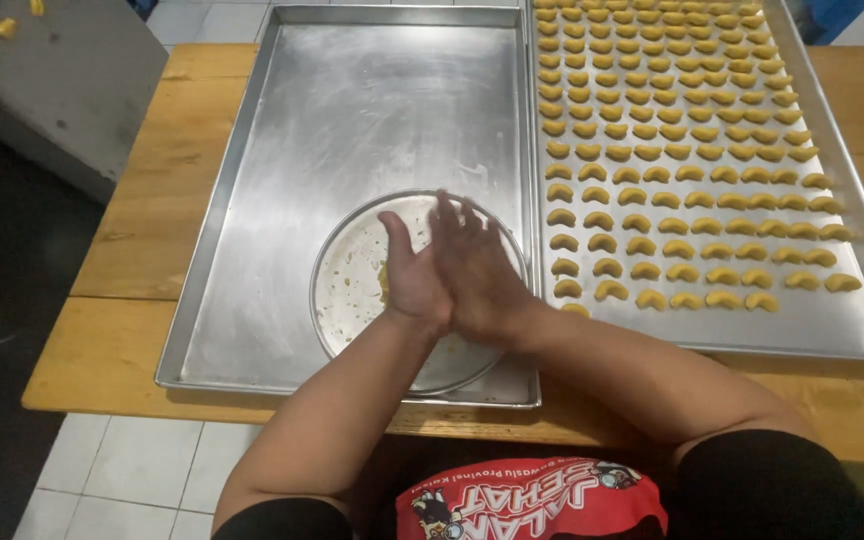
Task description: Forming crescent-shaped cookies by hand from dough and arranging them on a baking tray
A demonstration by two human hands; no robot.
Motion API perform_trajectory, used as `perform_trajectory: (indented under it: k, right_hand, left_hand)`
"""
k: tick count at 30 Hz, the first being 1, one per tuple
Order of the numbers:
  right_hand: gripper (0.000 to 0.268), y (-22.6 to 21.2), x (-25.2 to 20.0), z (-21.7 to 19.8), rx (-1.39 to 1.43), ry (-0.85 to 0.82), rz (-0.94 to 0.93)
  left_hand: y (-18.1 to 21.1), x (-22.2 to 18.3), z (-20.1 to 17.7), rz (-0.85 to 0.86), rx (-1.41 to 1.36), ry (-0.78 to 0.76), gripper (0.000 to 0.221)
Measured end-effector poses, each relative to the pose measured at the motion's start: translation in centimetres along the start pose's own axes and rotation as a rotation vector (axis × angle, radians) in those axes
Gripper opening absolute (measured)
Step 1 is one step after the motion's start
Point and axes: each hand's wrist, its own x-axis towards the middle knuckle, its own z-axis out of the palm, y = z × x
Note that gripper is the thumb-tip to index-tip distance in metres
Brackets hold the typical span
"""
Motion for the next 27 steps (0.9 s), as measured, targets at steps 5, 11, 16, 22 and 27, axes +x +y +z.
perform_trajectory:
  k: [5, 11, 16, 22, 27]
  right_hand:
    - [0.1, 4.6, 1.1, 3.4, 0.131, 0.486, 0.05]
    - [0.104, 5.9, -0.5, 4.9, 0.088, 0.694, -0.239]
    - [0.113, 7.7, -0.5, 4.0, 0.181, 0.535, 0.174]
    - [0.132, 3.9, -1.7, 5.9, 0.064, 0.734, -0.274]
    - [0.12, 8.2, -0.1, 4.2, 0.012, 0.537, 0.231]
  left_hand:
    - [-2.7, 0.8, 3.2, -0.05, 0.109, -0.207, 0.096]
    - [-3.6, 3.4, 1.1, -0.107, -0.204, -0.406, 0.101]
    - [-4.1, 1.7, 3.5, -0.086, 0.062, -0.41, 0.116]
    - [-4.0, 1.3, 3.9, -0.083, 0.073, -0.422, 0.119]
    - [-4.1, 1.3, 4.3, -0.054, 0.106, -0.447, 0.122]
